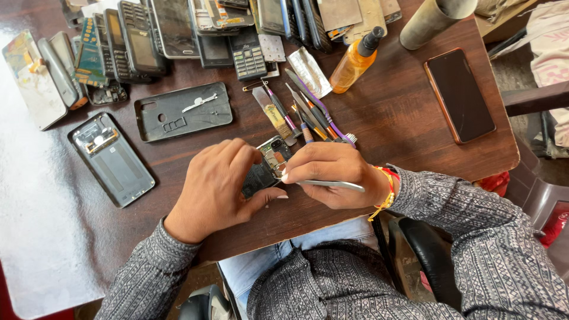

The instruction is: The person repairs a smartphone at a workbench. They use a screwdriver and pry tool to work on the opened phone, remove the battery from the chassis, then hold the battery and scrape old adhesive off it with tweezers.

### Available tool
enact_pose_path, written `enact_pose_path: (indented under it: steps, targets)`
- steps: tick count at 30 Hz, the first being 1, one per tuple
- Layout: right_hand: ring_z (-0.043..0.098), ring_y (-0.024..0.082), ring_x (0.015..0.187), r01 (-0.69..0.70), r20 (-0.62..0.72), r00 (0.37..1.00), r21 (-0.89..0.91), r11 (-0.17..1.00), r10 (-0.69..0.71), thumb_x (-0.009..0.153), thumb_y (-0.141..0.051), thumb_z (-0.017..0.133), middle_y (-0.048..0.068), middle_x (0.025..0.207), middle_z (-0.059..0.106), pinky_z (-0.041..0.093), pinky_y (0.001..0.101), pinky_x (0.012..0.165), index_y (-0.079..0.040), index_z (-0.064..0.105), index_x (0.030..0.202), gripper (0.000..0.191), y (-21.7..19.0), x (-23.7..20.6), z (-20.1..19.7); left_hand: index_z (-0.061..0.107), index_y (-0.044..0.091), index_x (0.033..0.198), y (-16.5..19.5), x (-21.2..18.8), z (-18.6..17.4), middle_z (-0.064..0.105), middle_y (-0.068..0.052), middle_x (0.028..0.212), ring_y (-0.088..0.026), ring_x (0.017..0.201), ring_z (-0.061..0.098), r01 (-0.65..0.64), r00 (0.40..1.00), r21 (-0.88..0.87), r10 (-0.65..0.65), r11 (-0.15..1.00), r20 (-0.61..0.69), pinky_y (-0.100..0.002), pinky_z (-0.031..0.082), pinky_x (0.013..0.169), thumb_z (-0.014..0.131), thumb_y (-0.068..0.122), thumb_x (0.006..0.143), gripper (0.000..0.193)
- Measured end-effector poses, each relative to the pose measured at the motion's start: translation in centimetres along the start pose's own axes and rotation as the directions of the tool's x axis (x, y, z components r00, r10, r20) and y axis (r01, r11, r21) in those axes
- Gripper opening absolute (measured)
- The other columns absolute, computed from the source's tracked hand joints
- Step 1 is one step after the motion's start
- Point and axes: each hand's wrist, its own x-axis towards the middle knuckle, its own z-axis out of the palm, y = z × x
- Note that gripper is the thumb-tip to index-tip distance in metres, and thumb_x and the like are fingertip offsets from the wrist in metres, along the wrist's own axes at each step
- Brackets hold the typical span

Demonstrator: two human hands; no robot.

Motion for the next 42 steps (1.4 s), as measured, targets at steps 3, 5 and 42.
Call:
enact_pose_path:
  steps: [3,5,42]
  targets:
    - [0.073,0.028,0.102,-0.007,0.000,1.000,-0.008,1.000,0.007,0.081,0.015,0.072,0.012,0.111,0.070,0.061,0.0370,0.088,-0.001,0.069,0.112,0.034,0.07,0.07,-0.04,0.058,0.004,0.093,-0.25,0.18,-0.20,0.055,-0.010,0.085,-0.032,0.079,0.059,0.069,0.996,0.031,-0.070,0.997,0.047,-0.043,0.046,0.068,0.086,0.058,0.073,0.064]
    - [0.073,0.027,0.102,-0.009,0.000,1.000,-0.019,1.000,0.009,0.081,0.015,0.072,0.012,0.111,0.070,0.061,0.0370,0.087,-0.001,0.069,0.111,0.034,0.06,0.12,-0.07,0.058,0.001,0.094,-0.32,0.24,-0.26,0.053,-0.012,0.086,-0.032,0.080,0.058,0.091,0.993,0.076,-0.096,0.993,0.068,-0.043,0.046,0.069,0.085,0.063,0.069,0.072]
    - [0.075,0.026,0.099,-0.051,0.013,0.998,-0.195,0.979,0.055,0.088,-0.002,0.081,0.008,0.105,0.075,0.061,0.0371,0.084,-0.006,0.071,0.108,0.023,0.79,0.76,0.16,0.063,-0.002,0.111,-0.72,0.21,-0.26,0.056,-0.014,0.097,-0.034,0.095,0.055,0.113,0.987,0.049,-0.118,0.992,0.108,-0.046,0.046,0.081,0.089,0.057,0.063,0.080]
